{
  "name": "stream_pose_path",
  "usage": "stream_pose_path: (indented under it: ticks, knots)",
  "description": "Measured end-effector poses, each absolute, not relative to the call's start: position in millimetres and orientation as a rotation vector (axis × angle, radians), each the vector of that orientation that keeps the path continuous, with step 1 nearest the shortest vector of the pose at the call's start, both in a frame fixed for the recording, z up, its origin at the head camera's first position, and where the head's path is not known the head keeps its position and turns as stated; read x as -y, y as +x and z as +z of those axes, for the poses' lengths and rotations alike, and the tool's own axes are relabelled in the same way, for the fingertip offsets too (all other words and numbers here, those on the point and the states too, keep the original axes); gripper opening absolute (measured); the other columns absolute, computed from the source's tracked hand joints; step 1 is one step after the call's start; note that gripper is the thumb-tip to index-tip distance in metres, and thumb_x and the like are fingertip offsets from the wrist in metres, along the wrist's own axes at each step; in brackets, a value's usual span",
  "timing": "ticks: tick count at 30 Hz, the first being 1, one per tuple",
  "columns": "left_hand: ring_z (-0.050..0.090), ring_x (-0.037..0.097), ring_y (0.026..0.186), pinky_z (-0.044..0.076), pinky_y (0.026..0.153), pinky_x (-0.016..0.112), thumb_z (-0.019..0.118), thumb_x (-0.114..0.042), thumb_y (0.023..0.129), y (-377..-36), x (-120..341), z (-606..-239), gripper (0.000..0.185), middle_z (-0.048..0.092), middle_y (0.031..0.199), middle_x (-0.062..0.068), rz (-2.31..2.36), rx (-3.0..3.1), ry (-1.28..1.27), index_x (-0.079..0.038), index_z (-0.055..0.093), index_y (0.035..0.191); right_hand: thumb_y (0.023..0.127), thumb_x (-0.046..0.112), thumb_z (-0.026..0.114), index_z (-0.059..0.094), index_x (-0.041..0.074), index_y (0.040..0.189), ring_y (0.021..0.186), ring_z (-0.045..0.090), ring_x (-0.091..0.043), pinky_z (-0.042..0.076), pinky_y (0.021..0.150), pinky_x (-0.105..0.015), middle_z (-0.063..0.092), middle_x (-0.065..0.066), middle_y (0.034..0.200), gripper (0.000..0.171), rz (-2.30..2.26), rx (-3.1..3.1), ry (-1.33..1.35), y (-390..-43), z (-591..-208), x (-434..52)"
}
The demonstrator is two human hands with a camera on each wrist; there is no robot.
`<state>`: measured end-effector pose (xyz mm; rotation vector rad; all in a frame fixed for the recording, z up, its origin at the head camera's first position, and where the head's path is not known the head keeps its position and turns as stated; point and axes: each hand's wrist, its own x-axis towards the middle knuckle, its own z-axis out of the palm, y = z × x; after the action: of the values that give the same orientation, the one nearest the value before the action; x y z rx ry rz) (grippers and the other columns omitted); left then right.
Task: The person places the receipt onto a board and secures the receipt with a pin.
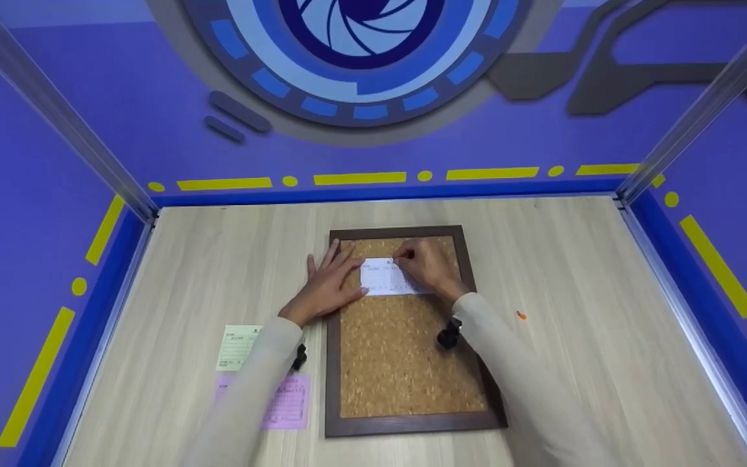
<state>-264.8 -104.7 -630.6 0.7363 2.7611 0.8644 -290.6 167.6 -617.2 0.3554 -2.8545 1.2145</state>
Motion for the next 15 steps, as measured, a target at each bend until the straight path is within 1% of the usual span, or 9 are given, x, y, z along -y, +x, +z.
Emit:
stream_pose_path:
  ticks: [4,8,11,15]
  knots:
    - [-0.002,0.035,0.171,-0.009,0.123,0.083,0.069,-0.055,0.103,-265,104,-630,0.074,0.019,0.184,0.006,0.87,-2.759,0.749,-0.019,0.052,0.165,0.098,0.001,0.076,0.086,0.005,0.103,0.092,0.073,-0.021,0.061,0.082,-0.042,0.081,-0.007,0.1,0.011,1.176,2.827,0.39,-286,-619,-169]
    - [-0.001,0.035,0.171,-0.008,0.123,0.083,0.069,-0.054,0.103,-266,104,-631,0.073,0.019,0.184,0.007,0.876,-2.763,0.764,-0.018,0.052,0.164,0.101,0.0,0.072,0.085,0.003,0.108,0.096,0.074,-0.022,0.061,0.087,-0.044,0.081,-0.009,0.105,0.014,1.219,2.807,0.411,-283,-619,-172]
    - [-0.001,0.035,0.171,-0.009,0.123,0.083,0.07,-0.055,0.103,-267,104,-632,0.074,0.02,0.184,0.007,0.878,-2.768,0.765,-0.018,0.052,0.164,0.103,-0.001,0.07,0.084,0.001,0.111,0.095,0.072,-0.022,0.059,0.087,-0.043,0.08,-0.01,0.106,0.016,1.282,2.774,0.432,-280,-617,-176]
    - [-0.001,0.035,0.171,-0.009,0.123,0.082,0.069,-0.056,0.103,-267,105,-632,0.075,0.02,0.184,0.007,0.873,-2.764,0.759,-0.018,0.052,0.165,0.102,-0.005,0.068,0.08,-0.006,0.117,0.096,0.07,-0.025,0.058,0.085,-0.041,0.078,-0.016,0.108,0.019,1.392,2.694,0.481,-273,-613,-182]
